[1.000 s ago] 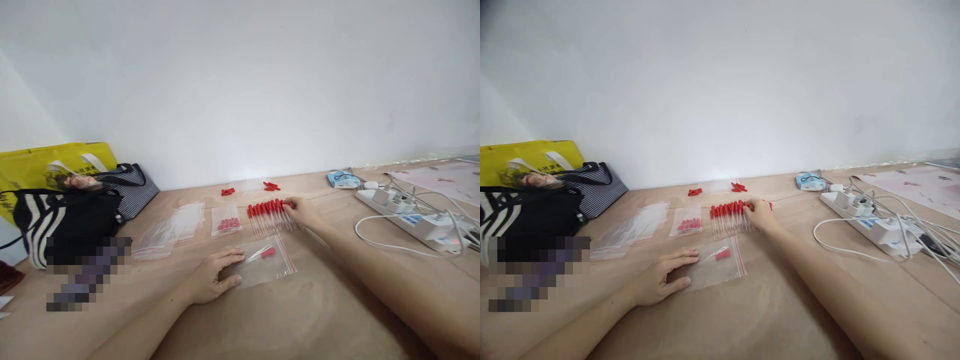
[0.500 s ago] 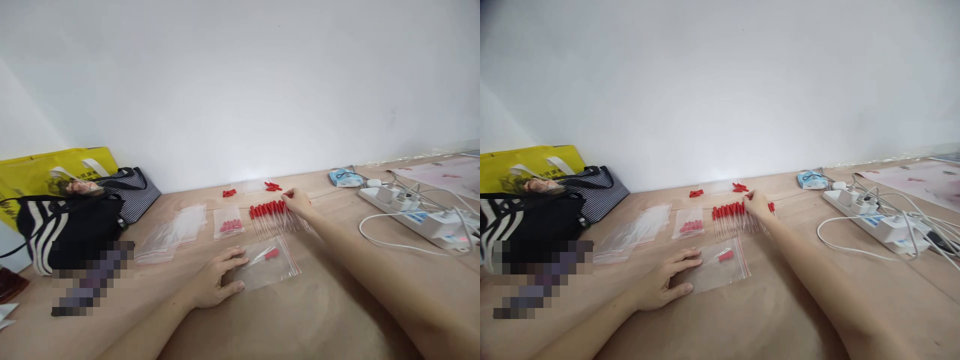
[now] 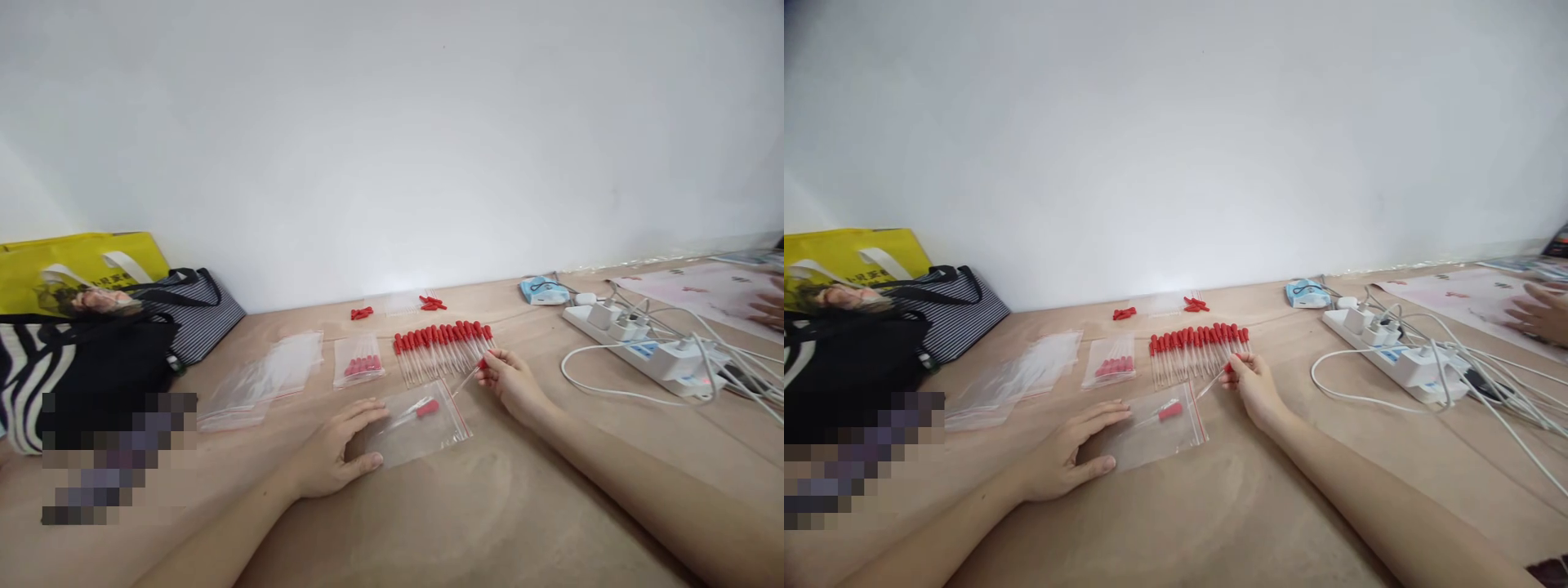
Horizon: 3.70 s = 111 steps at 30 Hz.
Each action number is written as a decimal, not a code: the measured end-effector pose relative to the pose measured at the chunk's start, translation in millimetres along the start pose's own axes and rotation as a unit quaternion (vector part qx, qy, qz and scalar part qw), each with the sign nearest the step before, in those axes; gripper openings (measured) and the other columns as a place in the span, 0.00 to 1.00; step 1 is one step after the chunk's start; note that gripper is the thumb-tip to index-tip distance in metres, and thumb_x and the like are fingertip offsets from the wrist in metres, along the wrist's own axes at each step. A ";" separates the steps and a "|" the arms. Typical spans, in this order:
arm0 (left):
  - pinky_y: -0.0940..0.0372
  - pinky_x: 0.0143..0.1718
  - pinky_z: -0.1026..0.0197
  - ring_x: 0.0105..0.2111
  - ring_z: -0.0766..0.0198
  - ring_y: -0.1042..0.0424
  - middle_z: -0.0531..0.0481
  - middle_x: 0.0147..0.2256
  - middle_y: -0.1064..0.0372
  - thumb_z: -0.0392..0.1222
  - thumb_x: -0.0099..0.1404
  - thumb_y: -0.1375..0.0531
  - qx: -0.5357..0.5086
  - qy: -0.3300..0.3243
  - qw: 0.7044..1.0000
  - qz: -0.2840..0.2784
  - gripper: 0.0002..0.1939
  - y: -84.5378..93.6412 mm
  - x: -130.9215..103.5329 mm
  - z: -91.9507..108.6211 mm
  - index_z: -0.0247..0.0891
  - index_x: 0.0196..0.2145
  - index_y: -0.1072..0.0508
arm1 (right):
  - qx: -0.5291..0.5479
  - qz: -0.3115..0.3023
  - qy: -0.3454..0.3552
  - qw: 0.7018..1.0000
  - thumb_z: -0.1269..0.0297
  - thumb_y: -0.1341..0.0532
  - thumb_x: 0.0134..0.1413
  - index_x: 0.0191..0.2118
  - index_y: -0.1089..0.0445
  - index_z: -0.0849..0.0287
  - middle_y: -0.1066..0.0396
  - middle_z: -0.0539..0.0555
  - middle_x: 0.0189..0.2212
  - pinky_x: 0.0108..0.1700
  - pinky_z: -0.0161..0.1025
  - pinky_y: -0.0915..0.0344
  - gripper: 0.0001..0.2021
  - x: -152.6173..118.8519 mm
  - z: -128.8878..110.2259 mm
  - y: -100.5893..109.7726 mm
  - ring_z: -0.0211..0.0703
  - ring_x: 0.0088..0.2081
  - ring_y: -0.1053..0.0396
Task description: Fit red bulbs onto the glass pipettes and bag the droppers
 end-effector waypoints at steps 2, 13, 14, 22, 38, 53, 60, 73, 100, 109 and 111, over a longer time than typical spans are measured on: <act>0.49 0.55 0.48 0.56 0.52 0.48 0.47 0.56 0.47 0.52 0.59 0.46 0.000 0.003 1.000 0.005 0.28 0.0 -0.2 -2.0 0.45 0.56 0.45 | 0.010 -0.022 -0.012 1.000 0.58 0.37 0.38 0.30 0.44 0.55 0.34 0.48 0.20 0.23 0.35 0.37 0.16 -6.0 3.2 -7.5 0.36 0.20 0.35; 0.49 0.55 0.47 0.56 0.52 0.49 0.46 0.57 0.48 0.52 0.59 0.46 0.001 0.012 1.000 0.001 0.30 0.0 -0.3 -0.7 0.43 0.57 0.48 | -0.217 -0.267 0.044 0.938 0.59 0.34 0.38 0.28 0.36 0.60 0.38 0.45 0.18 0.23 0.31 0.44 0.13 -31.7 14.1 -47.0 0.30 0.20 0.42; 0.49 0.54 0.47 0.56 0.52 0.49 0.46 0.57 0.47 0.52 0.59 0.46 0.001 0.010 1.000 0.001 0.30 0.1 0.2 0.1 0.43 0.57 0.47 | -0.249 -0.278 0.062 0.926 0.60 0.35 0.38 0.27 0.35 0.60 0.40 0.45 0.16 0.22 0.31 0.46 0.12 -32.3 14.7 -48.9 0.30 0.19 0.44; 0.49 0.55 0.48 0.56 0.53 0.48 0.46 0.55 0.45 0.50 0.59 0.45 -0.004 -0.001 1.000 0.005 0.26 1.2 1.8 5.4 0.42 0.54 0.42 | -0.402 -0.363 0.224 0.810 0.60 0.42 0.49 0.21 0.29 0.59 0.37 0.51 0.25 0.30 0.33 0.42 0.12 -56.7 -4.0 -75.7 0.34 0.27 0.39; 0.48 0.55 0.49 0.56 0.54 0.48 0.47 0.56 0.46 0.52 0.59 0.45 -0.018 -0.006 1.000 -0.002 0.25 0.4 0.0 3.9 0.43 0.53 0.40 | -0.540 -0.038 0.207 0.815 0.61 0.41 0.43 0.39 0.30 0.60 0.32 0.59 0.40 0.40 0.41 0.40 0.15 78.1 -27.8 -97.4 0.48 0.40 0.34; 0.49 0.55 0.49 0.56 0.54 0.49 0.48 0.56 0.46 0.51 0.59 0.45 -0.031 -0.012 0.999 0.003 0.25 0.5 -1.9 3.6 0.44 0.53 0.40 | -0.321 -0.053 0.188 0.927 0.59 0.50 0.52 0.34 0.42 0.59 0.33 0.50 0.26 0.29 0.33 0.36 0.09 73.9 -49.7 -47.4 0.33 0.25 0.34; 0.49 0.55 0.49 0.56 0.54 0.48 0.47 0.56 0.46 0.51 0.59 0.45 -0.024 -0.007 1.000 -0.003 0.25 1.0 0.9 5.7 0.44 0.53 0.40 | -0.125 -0.011 0.122 0.985 0.46 0.40 0.38 0.29 0.43 0.57 0.37 0.47 0.21 0.24 0.34 0.38 0.20 22.8 -23.4 9.1 0.33 0.20 0.38; 0.48 0.54 0.47 0.56 0.52 0.48 0.46 0.57 0.48 0.52 0.59 0.45 -0.015 0.017 1.000 -0.002 0.31 -0.1 -1.9 -1.0 0.42 0.57 0.48 | -0.076 -0.179 -0.014 0.981 0.53 0.35 0.36 0.31 0.42 0.57 0.34 0.45 0.19 0.24 0.32 0.36 0.20 -23.5 14.4 -47.2 0.33 0.20 0.34; 0.49 0.55 0.49 0.56 0.54 0.48 0.48 0.56 0.46 0.50 0.59 0.45 -0.039 -0.021 0.999 0.007 0.25 2.1 -0.1 6.7 0.44 0.54 0.41 | -0.525 -0.085 0.199 0.823 0.62 0.43 0.45 0.27 0.30 0.59 0.28 0.52 0.26 0.31 0.35 0.39 0.08 51.5 -32.1 -55.2 0.39 0.28 0.33; 0.48 0.55 0.49 0.56 0.55 0.47 0.47 0.56 0.45 0.49 0.58 0.44 -0.042 -0.018 0.999 0.012 0.24 2.6 -0.7 8.1 0.43 0.52 0.39 | -0.559 0.011 0.170 0.812 0.61 0.43 0.44 0.28 0.29 0.62 0.32 0.63 0.39 0.40 0.43 0.40 0.10 91.2 -20.2 -88.3 0.52 0.41 0.34; 0.49 0.55 0.49 0.56 0.54 0.47 0.47 0.55 0.44 0.48 0.58 0.43 -0.046 -0.019 0.999 0.013 0.24 2.9 -0.7 8.6 0.43 0.52 0.38 | -0.544 0.011 0.169 0.822 0.62 0.42 0.44 0.26 0.30 0.61 0.32 0.62 0.38 0.39 0.43 0.39 0.08 92.5 -21.4 -87.9 0.51 0.39 0.33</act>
Point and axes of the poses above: each hand's wrist, its own x-axis towards the middle knuckle, its own y-axis out of the back of the hand, z = x × y, the point moved 9 cm from there along x, towards the middle knuckle
